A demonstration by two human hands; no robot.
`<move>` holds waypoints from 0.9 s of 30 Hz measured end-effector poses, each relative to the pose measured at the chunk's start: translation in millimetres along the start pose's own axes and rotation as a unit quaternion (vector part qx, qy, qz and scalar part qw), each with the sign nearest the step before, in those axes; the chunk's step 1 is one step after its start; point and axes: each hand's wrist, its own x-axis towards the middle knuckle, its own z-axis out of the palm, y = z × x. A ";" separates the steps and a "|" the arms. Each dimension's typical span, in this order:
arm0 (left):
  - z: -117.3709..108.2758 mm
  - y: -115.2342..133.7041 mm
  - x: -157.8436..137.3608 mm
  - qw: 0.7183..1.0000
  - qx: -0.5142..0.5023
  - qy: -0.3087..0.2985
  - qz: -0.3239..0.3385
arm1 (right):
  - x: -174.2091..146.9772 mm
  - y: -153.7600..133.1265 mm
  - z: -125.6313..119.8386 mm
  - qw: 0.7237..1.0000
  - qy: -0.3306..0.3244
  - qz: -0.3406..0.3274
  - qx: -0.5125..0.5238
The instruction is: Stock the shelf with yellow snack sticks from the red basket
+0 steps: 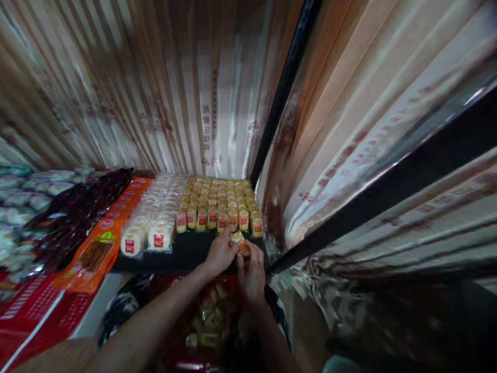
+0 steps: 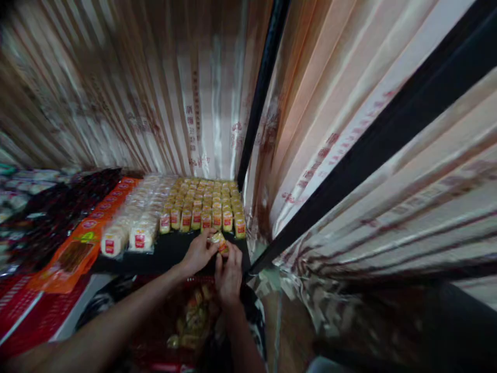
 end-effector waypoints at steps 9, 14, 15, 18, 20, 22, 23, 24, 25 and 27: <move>16.4 15.9 39.7 0.996 0.082 0.005 0.028 | 20.0 15.8 10.7 1.000 0.013 -0.016 0.022; 21.5 19.4 48.9 0.994 0.106 0.023 0.020 | 20.7 28.1 16.6 1.000 0.014 -0.010 0.007; 22.1 19.6 50.5 0.993 0.110 0.027 0.018 | 20.2 29.2 17.2 1.000 0.012 -0.010 0.000; 23.2 18.8 54.8 0.993 0.116 0.027 0.010 | 19.3 29.2 18.3 1.000 0.000 -0.009 -0.023; 23.9 17.2 57.5 0.993 0.117 0.026 0.008 | 19.4 26.9 18.8 0.999 -0.004 -0.005 -0.034; 24.8 15.0 59.3 0.993 0.111 0.030 0.016 | 19.8 23.9 19.2 0.999 0.003 0.001 -0.049; 25.3 13.9 59.5 0.994 0.107 0.034 0.019 | 19.9 22.5 19.3 0.998 0.006 0.002 -0.058; 25.9 12.9 58.9 0.994 0.102 0.039 0.020 | 20.0 21.3 19.5 0.998 0.007 -0.001 -0.065; 26.5 11.9 57.5 0.994 0.097 0.044 0.022 | 19.9 20.5 19.6 0.998 0.009 -0.005 -0.069; 28.0 10.1 52.0 0.993 0.094 0.057 0.031 | 19.6 20.1 20.1 0.997 0.010 -0.013 -0.074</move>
